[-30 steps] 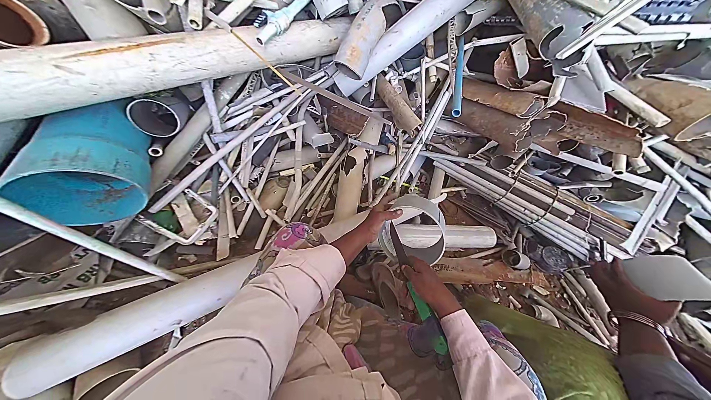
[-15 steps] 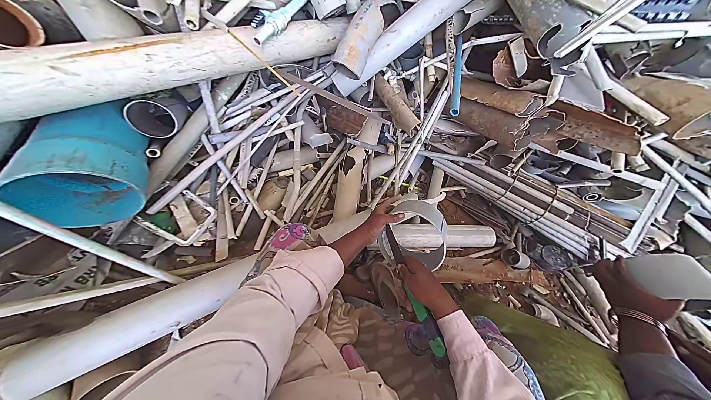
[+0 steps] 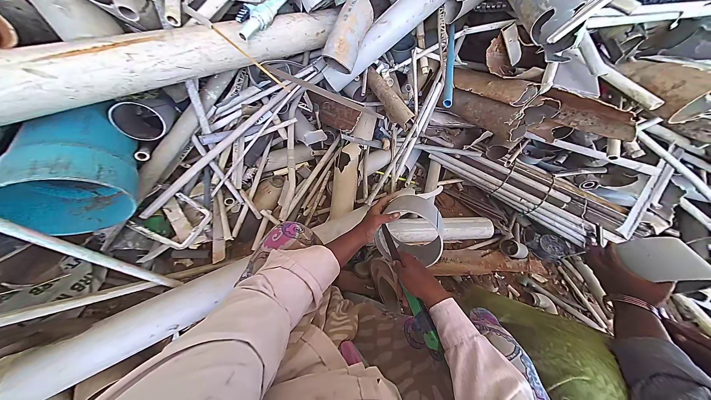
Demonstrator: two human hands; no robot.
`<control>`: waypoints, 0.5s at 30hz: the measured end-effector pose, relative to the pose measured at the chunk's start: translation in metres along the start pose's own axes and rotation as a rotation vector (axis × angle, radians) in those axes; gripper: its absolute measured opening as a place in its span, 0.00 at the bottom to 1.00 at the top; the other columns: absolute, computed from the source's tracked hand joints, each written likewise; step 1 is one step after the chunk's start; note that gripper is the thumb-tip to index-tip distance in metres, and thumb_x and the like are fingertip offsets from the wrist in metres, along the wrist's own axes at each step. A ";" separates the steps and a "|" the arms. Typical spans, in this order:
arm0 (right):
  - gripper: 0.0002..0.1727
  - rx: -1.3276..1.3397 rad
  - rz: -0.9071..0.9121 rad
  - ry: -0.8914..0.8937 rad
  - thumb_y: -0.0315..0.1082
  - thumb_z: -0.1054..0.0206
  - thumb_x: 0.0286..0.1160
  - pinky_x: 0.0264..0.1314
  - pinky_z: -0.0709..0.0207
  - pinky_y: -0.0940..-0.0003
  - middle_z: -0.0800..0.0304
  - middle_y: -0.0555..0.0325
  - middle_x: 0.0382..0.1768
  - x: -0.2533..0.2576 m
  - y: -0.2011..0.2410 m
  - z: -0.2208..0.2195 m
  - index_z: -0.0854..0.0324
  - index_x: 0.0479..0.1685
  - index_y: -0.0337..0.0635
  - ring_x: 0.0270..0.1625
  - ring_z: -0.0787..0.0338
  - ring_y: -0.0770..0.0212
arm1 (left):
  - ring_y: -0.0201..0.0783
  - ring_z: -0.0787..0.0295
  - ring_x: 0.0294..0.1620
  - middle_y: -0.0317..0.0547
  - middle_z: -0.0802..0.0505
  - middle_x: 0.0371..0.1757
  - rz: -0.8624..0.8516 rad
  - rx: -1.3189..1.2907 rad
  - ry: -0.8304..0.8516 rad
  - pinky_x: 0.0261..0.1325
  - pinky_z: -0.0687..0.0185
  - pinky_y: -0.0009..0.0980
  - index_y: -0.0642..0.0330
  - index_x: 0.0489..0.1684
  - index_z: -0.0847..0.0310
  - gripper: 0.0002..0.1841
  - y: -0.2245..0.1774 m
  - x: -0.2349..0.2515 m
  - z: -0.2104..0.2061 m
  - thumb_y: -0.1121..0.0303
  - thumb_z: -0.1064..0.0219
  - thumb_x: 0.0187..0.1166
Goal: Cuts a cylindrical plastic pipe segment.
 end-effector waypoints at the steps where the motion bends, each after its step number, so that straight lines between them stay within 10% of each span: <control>1: 0.18 -0.009 -0.003 -0.004 0.39 0.56 0.98 0.33 0.17 0.63 0.21 0.50 0.37 0.001 0.001 -0.001 0.33 0.72 0.37 0.25 0.17 0.59 | 0.41 0.27 0.78 0.60 0.28 0.82 0.000 -0.007 -0.020 0.79 0.31 0.36 0.63 0.88 0.43 0.35 0.003 0.001 0.000 0.74 0.39 0.78; 3: 0.18 -0.084 -0.004 -0.039 0.39 0.56 0.98 0.35 0.17 0.61 0.20 0.48 0.39 0.001 0.004 -0.006 0.32 0.71 0.37 0.28 0.15 0.57 | 0.43 0.28 0.79 0.61 0.29 0.83 0.012 -0.019 -0.055 0.79 0.32 0.37 0.63 0.89 0.45 0.35 0.006 0.001 0.001 0.74 0.38 0.78; 8: 0.21 -0.309 -0.032 -0.127 0.35 0.50 0.93 0.70 0.23 0.41 0.16 0.35 0.67 -0.001 0.015 -0.018 0.30 0.77 0.35 0.71 0.14 0.39 | 0.45 0.25 0.75 0.63 0.26 0.80 -0.018 -0.102 -0.205 0.77 0.29 0.39 0.65 0.88 0.45 0.33 0.009 0.002 -0.003 0.75 0.42 0.80; 15: 0.21 -0.191 0.048 -0.056 0.40 0.55 0.98 0.52 0.18 0.50 0.15 0.39 0.50 -0.009 0.009 0.001 0.28 0.72 0.35 0.43 0.11 0.47 | 0.44 0.23 0.73 0.62 0.24 0.78 -0.051 -0.107 -0.184 0.75 0.27 0.38 0.65 0.88 0.43 0.34 -0.001 0.008 0.000 0.75 0.40 0.78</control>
Point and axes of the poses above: each hand's wrist, its own x-axis towards the middle knuckle, its own z-axis out of the back of the hand, y = z × x, the point moved 1 cm from there along x, towards the middle knuckle
